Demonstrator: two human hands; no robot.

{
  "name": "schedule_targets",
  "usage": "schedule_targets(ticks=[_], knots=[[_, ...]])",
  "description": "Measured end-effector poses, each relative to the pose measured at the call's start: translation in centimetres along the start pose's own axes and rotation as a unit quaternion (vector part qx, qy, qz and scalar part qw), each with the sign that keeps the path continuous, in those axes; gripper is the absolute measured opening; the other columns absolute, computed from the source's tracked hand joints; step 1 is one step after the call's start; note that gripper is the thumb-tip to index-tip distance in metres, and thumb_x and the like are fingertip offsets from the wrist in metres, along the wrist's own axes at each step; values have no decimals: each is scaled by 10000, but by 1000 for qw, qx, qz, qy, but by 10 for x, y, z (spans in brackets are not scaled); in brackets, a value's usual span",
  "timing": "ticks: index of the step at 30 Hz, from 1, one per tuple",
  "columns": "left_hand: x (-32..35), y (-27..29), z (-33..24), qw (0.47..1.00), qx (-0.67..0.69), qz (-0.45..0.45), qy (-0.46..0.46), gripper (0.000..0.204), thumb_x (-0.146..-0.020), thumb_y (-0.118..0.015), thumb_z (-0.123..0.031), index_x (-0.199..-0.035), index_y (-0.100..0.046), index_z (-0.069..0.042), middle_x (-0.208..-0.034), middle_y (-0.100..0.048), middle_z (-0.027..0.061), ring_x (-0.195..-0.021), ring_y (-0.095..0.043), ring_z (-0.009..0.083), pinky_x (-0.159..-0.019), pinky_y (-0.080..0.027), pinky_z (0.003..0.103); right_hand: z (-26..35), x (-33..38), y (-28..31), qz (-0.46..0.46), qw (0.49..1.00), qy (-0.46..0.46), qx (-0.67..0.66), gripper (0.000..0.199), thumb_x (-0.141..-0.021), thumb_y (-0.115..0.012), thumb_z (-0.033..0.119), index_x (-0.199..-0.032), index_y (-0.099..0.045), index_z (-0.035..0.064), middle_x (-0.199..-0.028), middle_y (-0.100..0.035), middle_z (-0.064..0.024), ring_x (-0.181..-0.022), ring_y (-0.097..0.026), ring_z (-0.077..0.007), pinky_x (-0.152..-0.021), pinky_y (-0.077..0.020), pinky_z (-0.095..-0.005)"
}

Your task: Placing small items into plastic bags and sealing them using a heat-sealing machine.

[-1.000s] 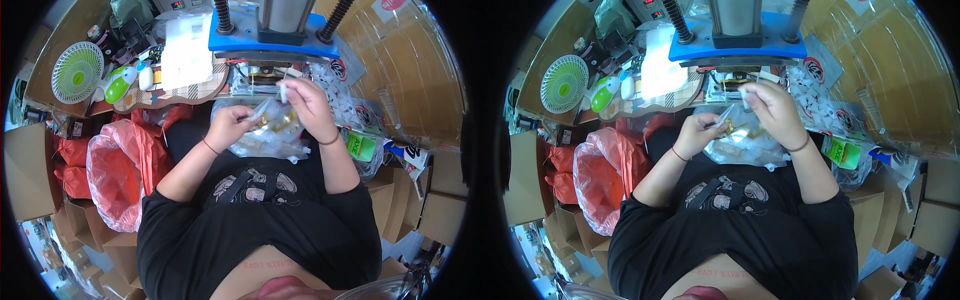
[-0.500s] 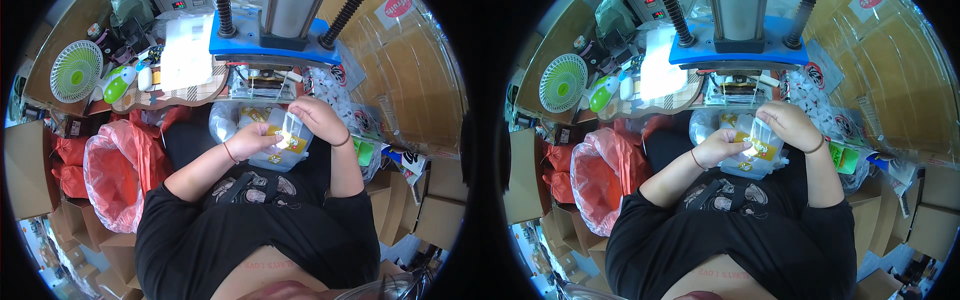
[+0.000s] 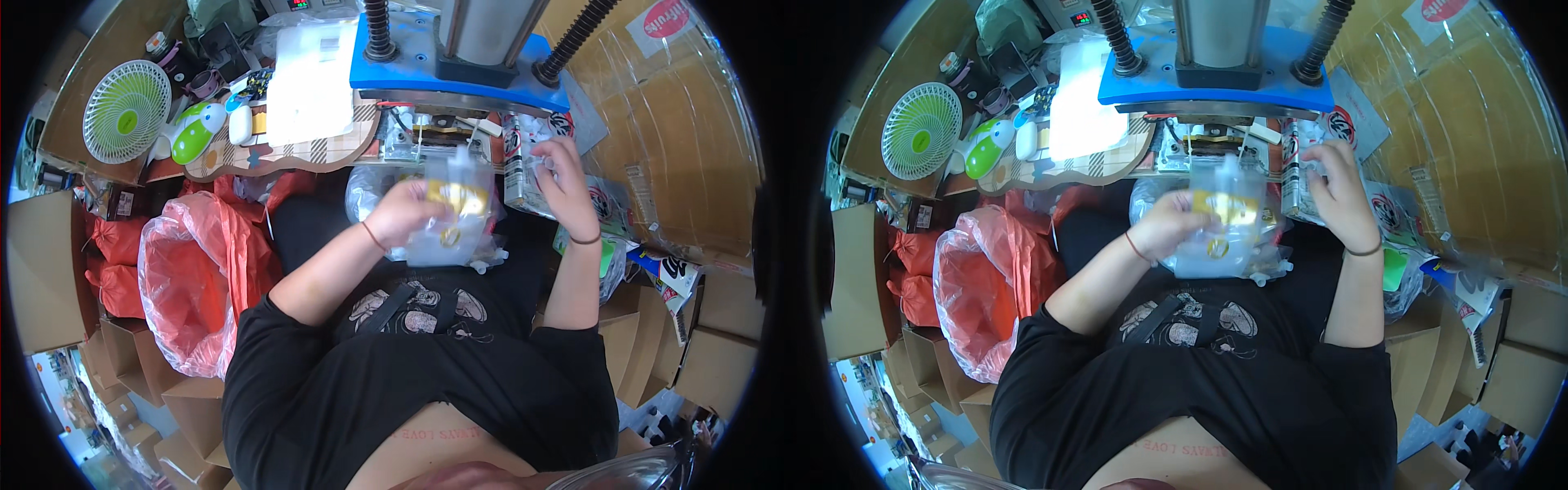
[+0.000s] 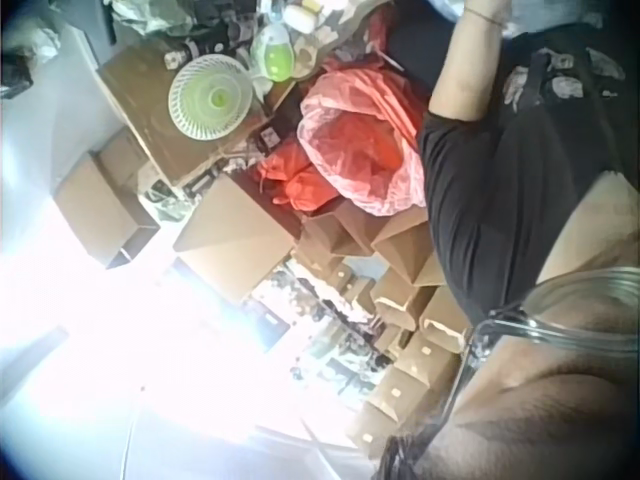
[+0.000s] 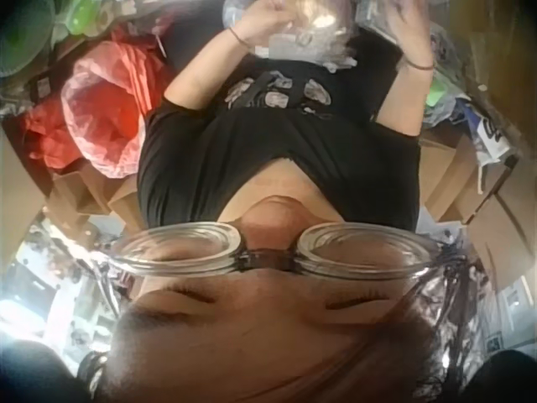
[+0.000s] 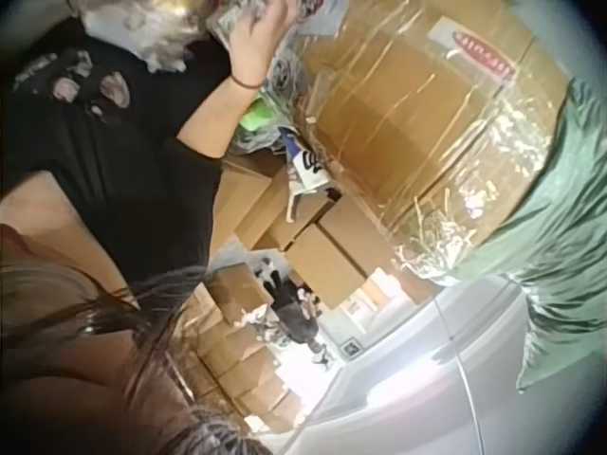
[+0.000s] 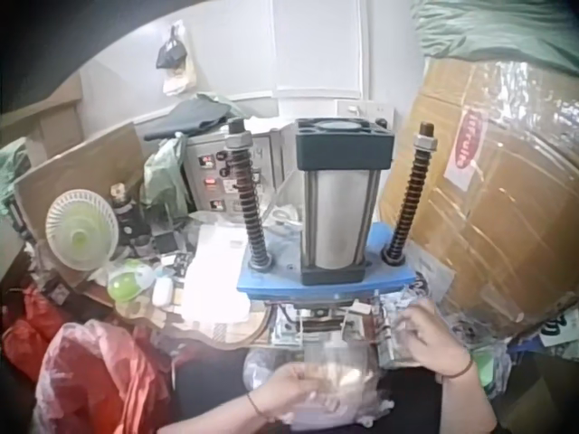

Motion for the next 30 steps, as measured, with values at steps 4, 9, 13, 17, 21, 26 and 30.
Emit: schedule_targets(ticks=[4,9,13,17,21,26,30], knots=[[-28,20,-33,998,41,-27,-36,242,-914,-669,-46,-1146,-655,22,-1063,-712,124,-914,-716,169,-829,-584,294,0,19,-17,70,985,-103,-117,263,-966,-620,226,-1126,-588,20,-864,-582,-81,-775,-591,-227,-742,-472,-315],[-35,33,-37,996,52,-69,8,325,-907,-687,-72,-1203,-600,28,-1049,-698,137,-882,-711,192,-807,-589,306,16,30,-29,139,983,-104,-65,238,-988,-606,225,-1114,-590,24,-853,-577,-77,-757,-572,-194,-722,-464,-298],[-11,77,-49,904,-231,-308,-185,485,-904,-729,-220,-1263,-515,25,-1038,-668,149,-875,-686,265,-790,-573,368,18,33,-26,93,968,-173,-158,231,-1005,-584,226,-1103,-598,17,-870,-590,-85,-765,-572,-192,-720,-464,-300],[34,115,-109,448,-617,-451,-465,570,-869,-751,-278,-1283,-507,29,-1043,-655,194,-932,-656,391,-838,-539,432,17,35,-22,98,984,-116,-92,203,-1015,-556,200,-1079,-608,14,-864,-594,-95,-767,-573,-228,-733,-465,-320],[47,124,-77,352,-811,-304,-355,510,-877,-724,-224,-1296,-546,4,-1043,-665,208,-956,-630,432,-892,-520,442,28,21,-26,35,997,-52,-42,190,-1011,-553,187,-1064,-613,15,-861,-605,-102,-787,-580,-261,-756,-466,-332],[56,124,-45,707,-560,-295,-315,284,-930,-690,-186,-1154,-672,-14,-941,-710,115,-838,-664,233,-787,-532,351,44,11,-44,81,994,-9,-67,169,-1001,-556,164,-1036,-625,13,-862,-626,-103,-826,-605,-269,-778,-474,-338],[60,75,-41,901,-307,-224,-212,191,-962,-672,-183,-1021,-722,-9,-834,-699,28,-736,-609,83,-689,-505,271,71,-5,-57,159,980,17,-116,168,-997,-562,163,-1028,-633,14,-882,-646,-102,-840,-618,-259,-786,-480,-343]])
Point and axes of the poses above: each hand's wrist, its own x-axis away from the middle knuckle, its own y-axis out of the back of the hand, z = x × y, the point moved 3 cm from there along -x, towards the middle knuckle
